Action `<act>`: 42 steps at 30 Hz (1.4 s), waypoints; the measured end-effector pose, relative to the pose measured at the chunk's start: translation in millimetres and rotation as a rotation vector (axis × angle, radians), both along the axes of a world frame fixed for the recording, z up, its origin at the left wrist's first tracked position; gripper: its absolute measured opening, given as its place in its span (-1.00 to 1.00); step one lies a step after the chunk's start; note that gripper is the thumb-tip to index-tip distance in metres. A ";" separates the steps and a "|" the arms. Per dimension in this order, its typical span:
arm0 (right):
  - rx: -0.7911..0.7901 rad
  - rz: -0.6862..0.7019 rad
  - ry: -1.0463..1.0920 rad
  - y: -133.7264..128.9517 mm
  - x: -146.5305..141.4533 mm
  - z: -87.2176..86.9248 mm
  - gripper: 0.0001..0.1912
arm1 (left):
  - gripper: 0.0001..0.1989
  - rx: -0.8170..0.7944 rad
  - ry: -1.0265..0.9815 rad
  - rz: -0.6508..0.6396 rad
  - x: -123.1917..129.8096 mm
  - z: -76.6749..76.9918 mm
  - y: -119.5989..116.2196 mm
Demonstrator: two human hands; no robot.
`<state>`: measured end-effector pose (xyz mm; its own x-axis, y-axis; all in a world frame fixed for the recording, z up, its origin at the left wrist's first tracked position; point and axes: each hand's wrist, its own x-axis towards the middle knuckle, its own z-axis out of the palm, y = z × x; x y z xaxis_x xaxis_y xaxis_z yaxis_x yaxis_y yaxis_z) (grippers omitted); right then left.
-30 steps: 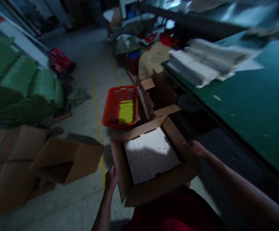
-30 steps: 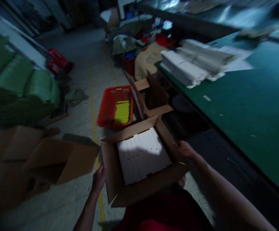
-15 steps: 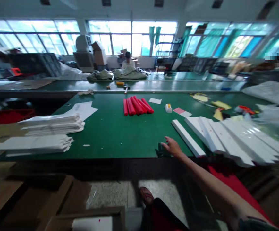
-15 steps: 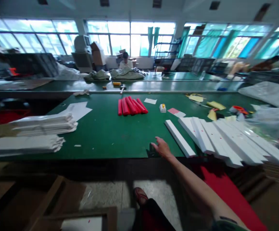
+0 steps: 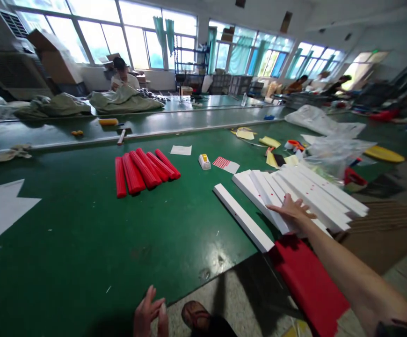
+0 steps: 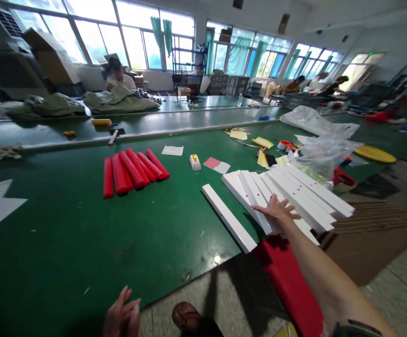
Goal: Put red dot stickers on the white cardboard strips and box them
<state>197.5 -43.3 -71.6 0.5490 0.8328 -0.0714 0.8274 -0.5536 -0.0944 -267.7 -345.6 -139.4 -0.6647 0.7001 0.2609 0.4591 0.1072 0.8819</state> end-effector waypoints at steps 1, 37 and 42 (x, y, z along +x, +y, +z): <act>-0.004 0.005 -0.005 1.4 3.3 1.5 0.25 | -0.60 -0.001 -0.032 -0.025 5.9 -4.7 7.2; -0.125 0.555 0.018 -46.6 -144.2 -27.2 0.11 | -0.20 -0.348 0.100 -0.312 189.0 15.7 198.2; -0.050 0.646 0.119 -39.9 -140.5 -37.2 0.08 | -0.21 -0.365 0.125 -0.313 167.2 17.8 187.1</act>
<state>57.0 -83.2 -108.8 -0.0740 0.9863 -0.1475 0.9802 0.0447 -0.1928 -100.5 -158.4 -121.6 -0.3868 0.9218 0.0257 0.6185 0.2386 0.7487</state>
